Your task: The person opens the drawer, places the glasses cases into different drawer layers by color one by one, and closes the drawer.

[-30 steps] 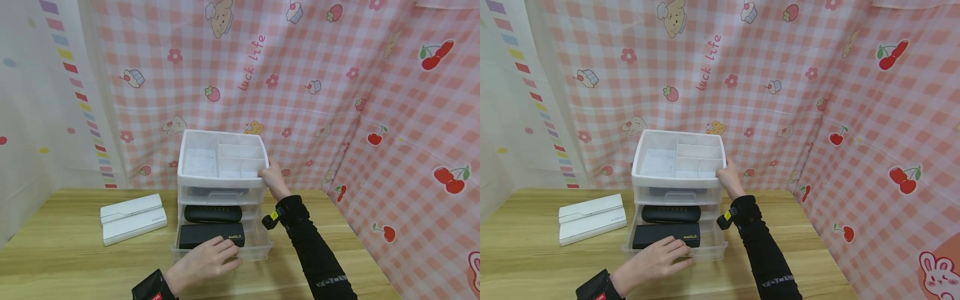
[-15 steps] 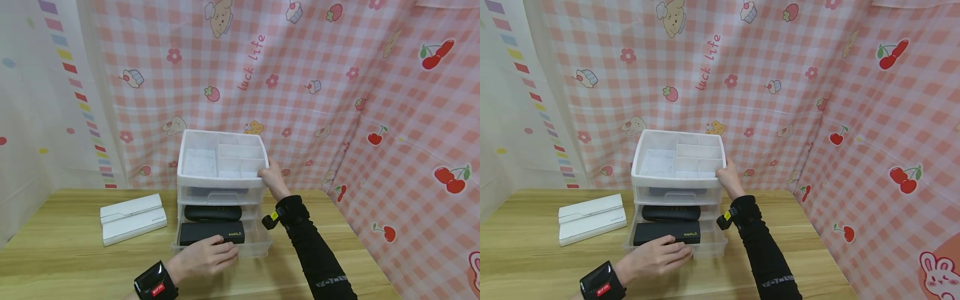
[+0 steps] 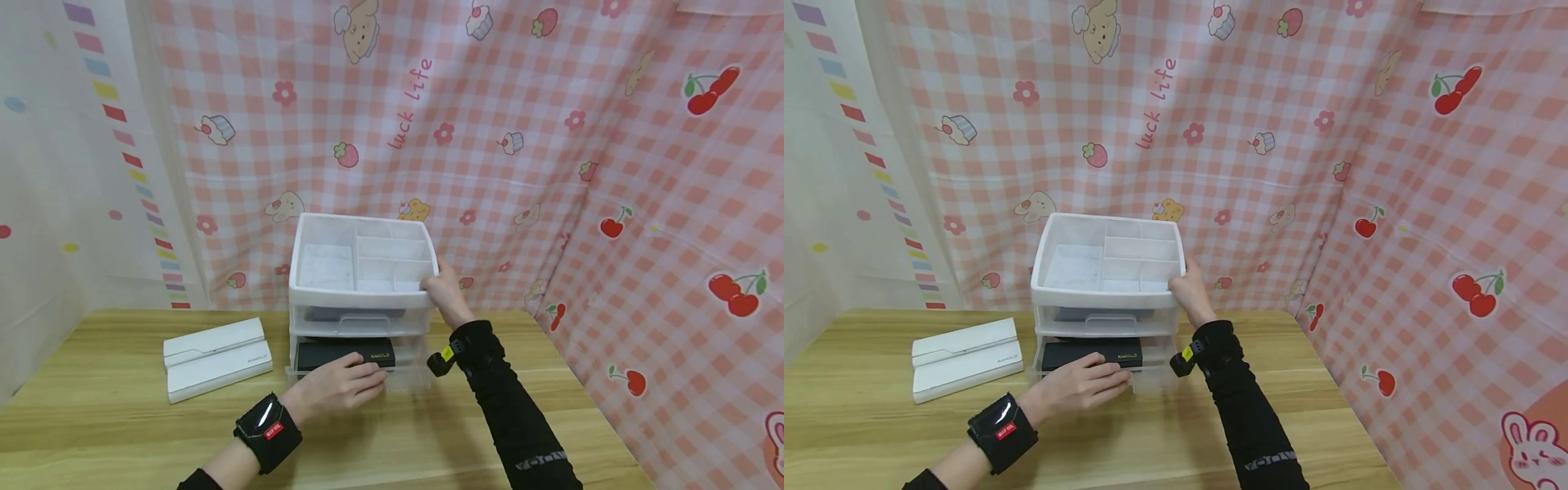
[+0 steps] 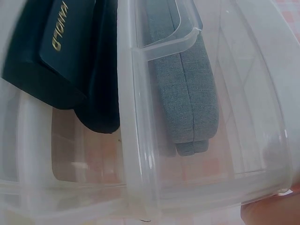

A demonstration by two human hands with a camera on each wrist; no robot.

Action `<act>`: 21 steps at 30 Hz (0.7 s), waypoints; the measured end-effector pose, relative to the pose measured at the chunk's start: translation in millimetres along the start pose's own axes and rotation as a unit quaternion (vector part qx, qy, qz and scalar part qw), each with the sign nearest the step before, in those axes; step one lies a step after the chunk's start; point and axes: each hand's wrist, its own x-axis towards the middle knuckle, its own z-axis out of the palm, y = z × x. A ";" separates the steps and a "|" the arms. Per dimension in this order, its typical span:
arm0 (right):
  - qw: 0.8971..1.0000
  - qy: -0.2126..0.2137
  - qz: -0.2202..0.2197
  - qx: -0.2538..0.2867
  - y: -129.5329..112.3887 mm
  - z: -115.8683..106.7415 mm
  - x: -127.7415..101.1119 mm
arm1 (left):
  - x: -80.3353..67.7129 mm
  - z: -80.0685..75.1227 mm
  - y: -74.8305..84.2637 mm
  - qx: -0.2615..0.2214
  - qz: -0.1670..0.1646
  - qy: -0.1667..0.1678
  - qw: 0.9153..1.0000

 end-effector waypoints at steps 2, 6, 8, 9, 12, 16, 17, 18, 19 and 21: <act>1.000 0.000 0.002 0.000 0.5 0.1 0.5 | -0.8 4.5 -2.5 0.000 -0.001 0.004 1.000; 1.000 0.001 0.002 -0.002 0.7 0.2 0.8 | -2.8 13.5 -7.5 -0.004 -0.005 0.008 1.000; 1.000 0.002 -0.001 -0.002 0.3 0.0 0.2 | -4.3 17.8 -10.0 -0.009 -0.011 0.006 1.000; 1.000 0.002 -0.004 -0.004 0.2 -0.2 0.0 | -5.3 19.8 -11.3 -0.009 -0.011 0.005 1.000; 1.000 0.007 -0.014 -0.010 -0.5 0.2 -1.4 | -8.0 24.4 -15.1 -0.009 -0.015 -0.002 1.000; 1.000 0.010 -0.022 -0.011 0.0 0.9 -1.9 | -10.7 28.5 -19.3 0.001 -0.019 -0.016 1.000; 1.000 0.011 -0.021 -0.010 0.3 0.9 -1.6 | -11.2 29.5 -19.9 0.005 -0.022 -0.020 1.000; 1.000 0.012 -0.021 -0.008 0.5 1.2 -1.4 | -11.4 30.3 -20.4 0.005 -0.027 -0.024 0.999; 1.000 0.010 -0.017 -0.002 0.7 1.0 -1.1 | -11.5 31.1 -20.8 0.008 -0.033 -0.027 0.999; 1.000 0.009 -0.015 -0.001 0.8 1.4 -0.4 | -12.4 32.8 -21.1 0.013 -0.046 -0.031 0.998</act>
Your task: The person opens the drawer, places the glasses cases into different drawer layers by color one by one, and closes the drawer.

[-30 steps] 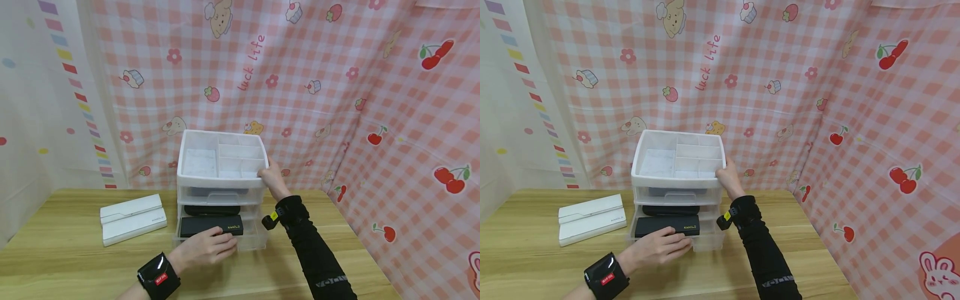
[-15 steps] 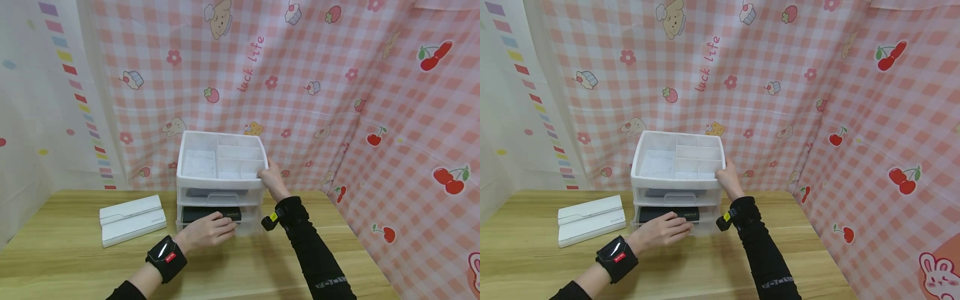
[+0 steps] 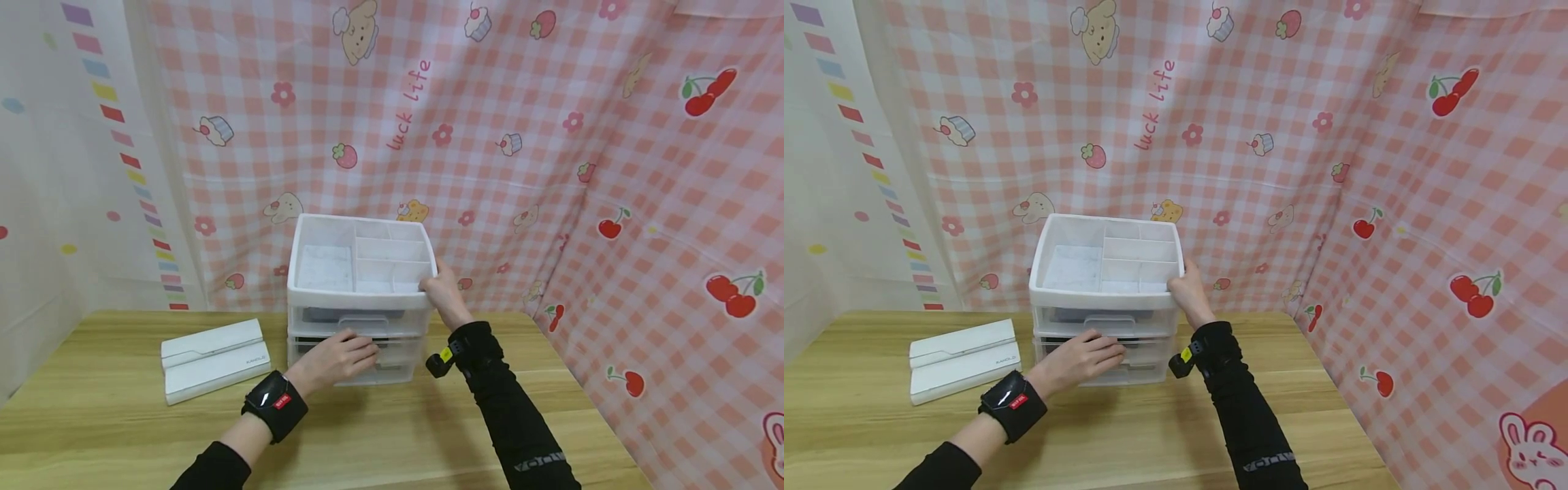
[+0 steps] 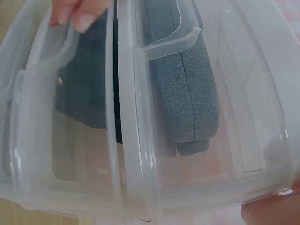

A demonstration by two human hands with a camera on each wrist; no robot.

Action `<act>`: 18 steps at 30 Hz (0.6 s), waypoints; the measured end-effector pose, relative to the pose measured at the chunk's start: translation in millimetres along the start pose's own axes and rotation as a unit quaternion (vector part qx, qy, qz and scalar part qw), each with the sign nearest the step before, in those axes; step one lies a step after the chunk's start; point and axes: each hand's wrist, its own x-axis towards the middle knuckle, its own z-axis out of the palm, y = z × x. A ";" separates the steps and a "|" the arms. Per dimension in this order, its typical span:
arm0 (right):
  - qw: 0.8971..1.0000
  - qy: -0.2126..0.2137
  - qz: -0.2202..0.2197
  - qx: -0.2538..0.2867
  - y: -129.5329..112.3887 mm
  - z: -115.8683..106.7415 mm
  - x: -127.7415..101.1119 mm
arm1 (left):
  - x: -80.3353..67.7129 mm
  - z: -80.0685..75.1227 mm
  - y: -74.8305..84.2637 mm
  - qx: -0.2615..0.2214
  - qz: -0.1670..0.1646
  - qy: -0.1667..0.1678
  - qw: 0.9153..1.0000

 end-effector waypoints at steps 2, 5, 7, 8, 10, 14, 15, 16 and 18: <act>1.000 -0.001 0.002 0.001 -0.1 0.6 0.4 | -1.1 0.9 0.1 0.005 -0.010 -0.001 1.000; 1.000 -0.004 0.002 -0.002 -0.3 0.7 0.9 | -1.9 2.3 1.4 0.007 -0.022 -0.001 1.000; 1.000 -0.007 0.004 0.000 -0.5 0.3 0.9 | -0.4 2.9 2.9 0.007 -0.029 -0.003 1.000; 1.000 -0.009 0.004 0.001 -0.5 0.0 1.0 | 0.9 3.2 4.1 0.007 -0.035 -0.003 0.999; 1.000 -0.011 0.003 0.003 -0.7 -0.6 0.9 | 3.6 3.1 8.2 -0.005 -0.053 -0.003 0.999; 1.000 -0.011 0.003 0.002 -0.4 -0.8 1.4 | 10.6 -0.6 24.8 -0.065 -0.123 -0.012 0.990; 1.000 -0.009 0.004 0.001 -0.3 -0.8 1.6 | 12.4 -2.0 30.2 -0.090 -0.147 -0.019 0.985; 1.000 -0.006 0.006 0.001 -0.3 -0.6 1.6 | 14.3 -3.8 35.5 -0.113 -0.170 -0.031 0.978; 1.000 -0.004 0.007 0.002 -0.3 -0.5 1.7 | 18.3 -9.1 44.4 -0.188 -0.230 -0.067 0.952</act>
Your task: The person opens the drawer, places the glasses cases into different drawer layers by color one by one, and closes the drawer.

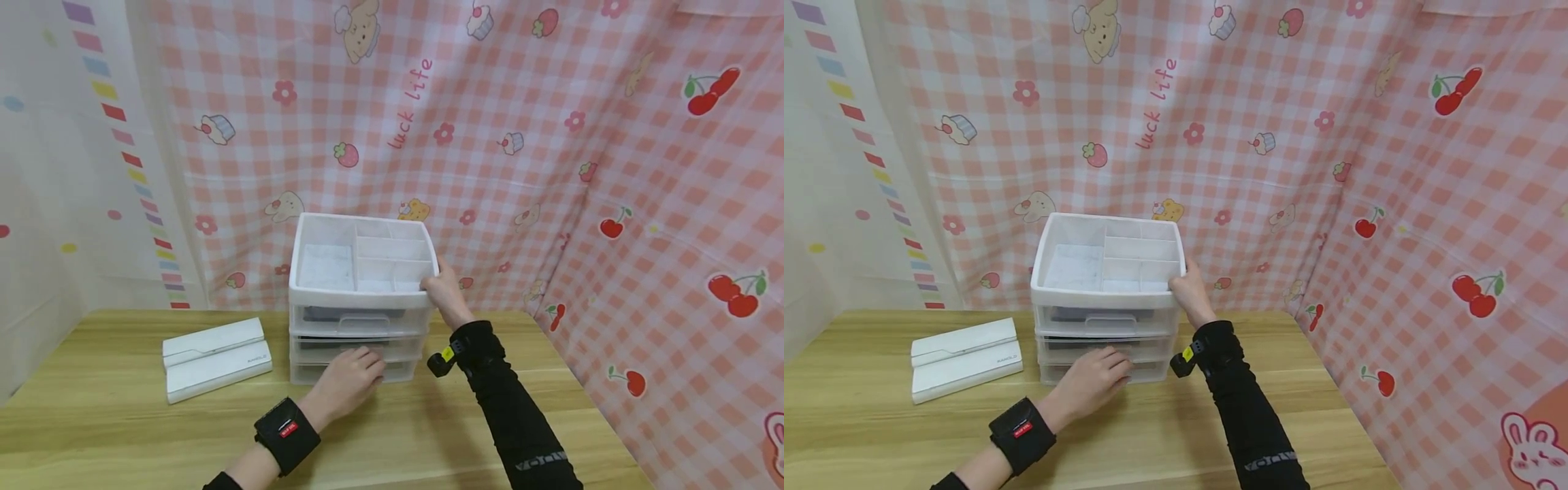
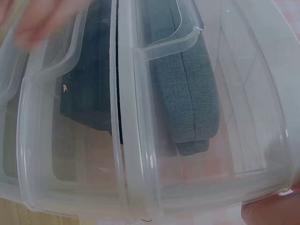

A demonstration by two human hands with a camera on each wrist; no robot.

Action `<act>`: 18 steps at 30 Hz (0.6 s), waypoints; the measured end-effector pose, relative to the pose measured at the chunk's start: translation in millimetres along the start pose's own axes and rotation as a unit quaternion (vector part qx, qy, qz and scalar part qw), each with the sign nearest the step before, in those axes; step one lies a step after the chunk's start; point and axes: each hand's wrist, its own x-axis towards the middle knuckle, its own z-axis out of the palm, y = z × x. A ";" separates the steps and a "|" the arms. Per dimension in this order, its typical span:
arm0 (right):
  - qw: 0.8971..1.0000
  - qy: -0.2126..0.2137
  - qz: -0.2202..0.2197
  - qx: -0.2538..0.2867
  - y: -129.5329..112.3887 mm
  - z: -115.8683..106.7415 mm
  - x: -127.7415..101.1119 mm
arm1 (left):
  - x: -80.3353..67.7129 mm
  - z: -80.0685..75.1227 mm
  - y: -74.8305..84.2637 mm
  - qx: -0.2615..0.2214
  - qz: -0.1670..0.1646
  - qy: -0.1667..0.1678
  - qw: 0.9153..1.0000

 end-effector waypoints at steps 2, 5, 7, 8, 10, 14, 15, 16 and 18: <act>1.000 0.002 0.000 0.002 0.1 0.0 -0.2 | -1.1 -2.0 8.3 -0.103 -0.085 -0.056 0.989; 1.000 -0.001 -0.003 0.006 0.4 0.3 -0.4 | -3.2 -4.7 14.2 -0.292 -0.235 -0.119 0.920; 1.000 -0.002 -0.004 0.007 0.8 0.5 -0.4 | -6.3 -4.9 14.4 -0.426 -0.334 -0.125 0.832; 1.000 -0.002 -0.004 0.008 1.0 0.6 -0.4 | -8.4 -5.2 13.7 -0.487 -0.375 -0.119 0.780; 1.000 -0.002 -0.003 0.008 1.3 0.6 -0.3 | -13.8 -6.5 11.8 -0.594 -0.443 -0.096 0.664; 1.000 -0.001 -0.001 0.005 1.5 0.3 -0.4 | -25.1 -9.8 8.9 -0.741 -0.534 0.002 0.407; 1.000 -0.002 -0.001 0.005 1.3 0.1 -0.5 | -26.8 -10.2 9.2 -0.755 -0.550 0.032 0.356; 1.000 -0.003 0.000 0.004 0.9 -0.3 -0.8 | -28.2 -10.9 9.6 -0.762 -0.563 0.059 0.313; 1.000 -0.005 0.002 0.004 0.3 -0.7 -1.1 | -29.4 -11.5 11.1 -0.764 -0.586 0.109 0.248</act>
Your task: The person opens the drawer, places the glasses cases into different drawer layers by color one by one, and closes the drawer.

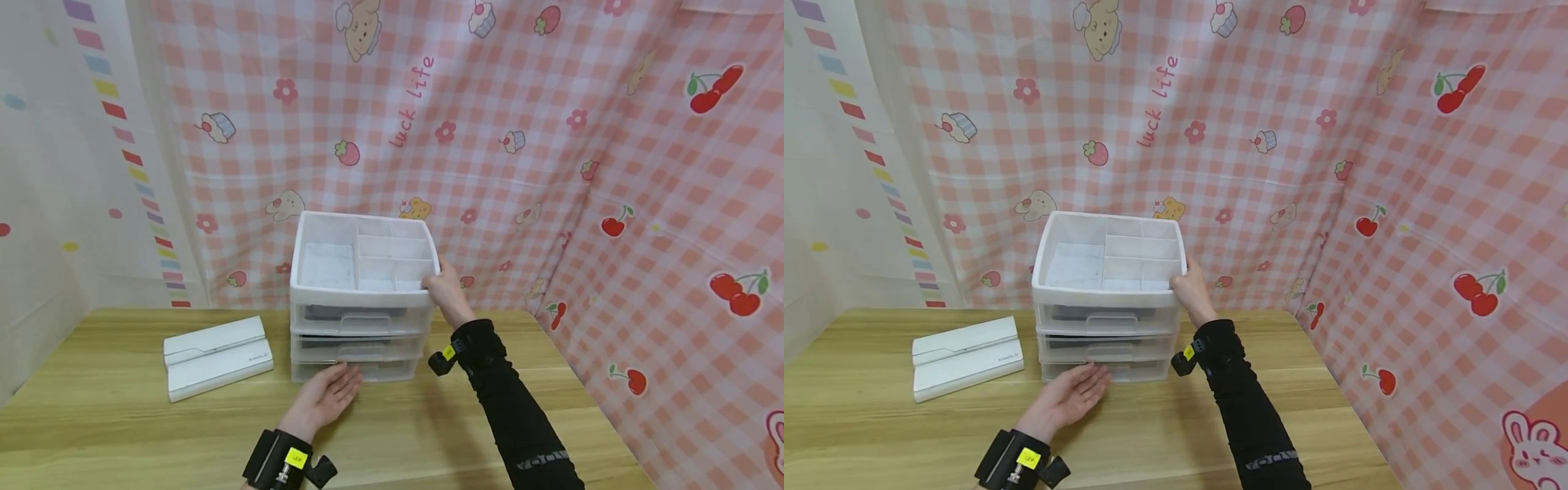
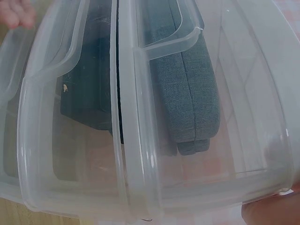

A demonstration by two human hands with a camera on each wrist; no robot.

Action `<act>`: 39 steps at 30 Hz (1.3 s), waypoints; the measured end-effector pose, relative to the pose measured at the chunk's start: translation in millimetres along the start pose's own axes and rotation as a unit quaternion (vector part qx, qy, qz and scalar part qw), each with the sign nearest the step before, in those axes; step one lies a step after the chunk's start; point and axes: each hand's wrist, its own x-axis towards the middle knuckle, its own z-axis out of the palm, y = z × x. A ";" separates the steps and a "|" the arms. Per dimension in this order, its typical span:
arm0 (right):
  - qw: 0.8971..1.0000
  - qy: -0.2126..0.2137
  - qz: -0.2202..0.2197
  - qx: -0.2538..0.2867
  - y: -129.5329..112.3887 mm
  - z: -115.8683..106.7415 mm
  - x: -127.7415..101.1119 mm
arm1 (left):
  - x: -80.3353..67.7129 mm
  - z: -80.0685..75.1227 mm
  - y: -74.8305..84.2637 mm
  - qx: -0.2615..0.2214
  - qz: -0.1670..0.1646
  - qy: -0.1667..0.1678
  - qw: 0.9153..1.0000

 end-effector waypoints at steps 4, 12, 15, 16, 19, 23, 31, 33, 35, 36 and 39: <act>1.000 -0.004 0.001 0.001 -0.2 -0.3 -0.3 | -2.0 0.2 -2.0 -0.073 -0.003 0.037 0.997; 1.000 -0.005 -0.002 0.001 -0.9 -0.3 -0.2 | -0.6 -0.9 -3.5 -0.094 -0.004 0.020 0.995; 1.000 -0.001 -0.003 0.000 -1.9 0.2 -0.9 | 0.5 -0.5 -4.9 -0.106 -0.001 0.012 0.994; 1.000 0.000 -0.003 0.001 -2.0 0.3 -0.7 | 0.5 0.0 -5.2 -0.110 0.000 0.011 0.994; 1.000 0.004 -0.002 0.000 -2.0 0.6 -1.1 | 0.9 1.2 -7.2 -0.121 0.001 0.008 0.993; 1.000 0.005 -0.002 0.001 -1.1 0.6 -1.1 | 0.7 3.5 -11.0 -0.126 0.004 0.002 0.992; 1.000 0.001 0.004 0.004 -0.4 1.1 -1.6 | -0.7 8.3 -16.4 -0.108 0.007 0.013 0.994; 1.000 0.003 0.003 0.005 -0.6 1.3 -1.5 | -1.7 9.9 -17.4 -0.104 0.010 0.015 0.994; 1.000 0.005 0.001 0.003 -0.6 1.3 -1.5 | -3.1 12.0 -18.3 -0.102 0.010 0.015 0.995; 1.000 0.007 0.000 0.003 -0.5 1.3 -1.3 | -4.0 13.2 -19.1 -0.103 0.009 0.015 0.994; 1.000 0.008 -0.003 -0.001 -0.1 1.4 -0.9 | -7.1 17.4 -20.7 -0.105 0.005 0.020 0.994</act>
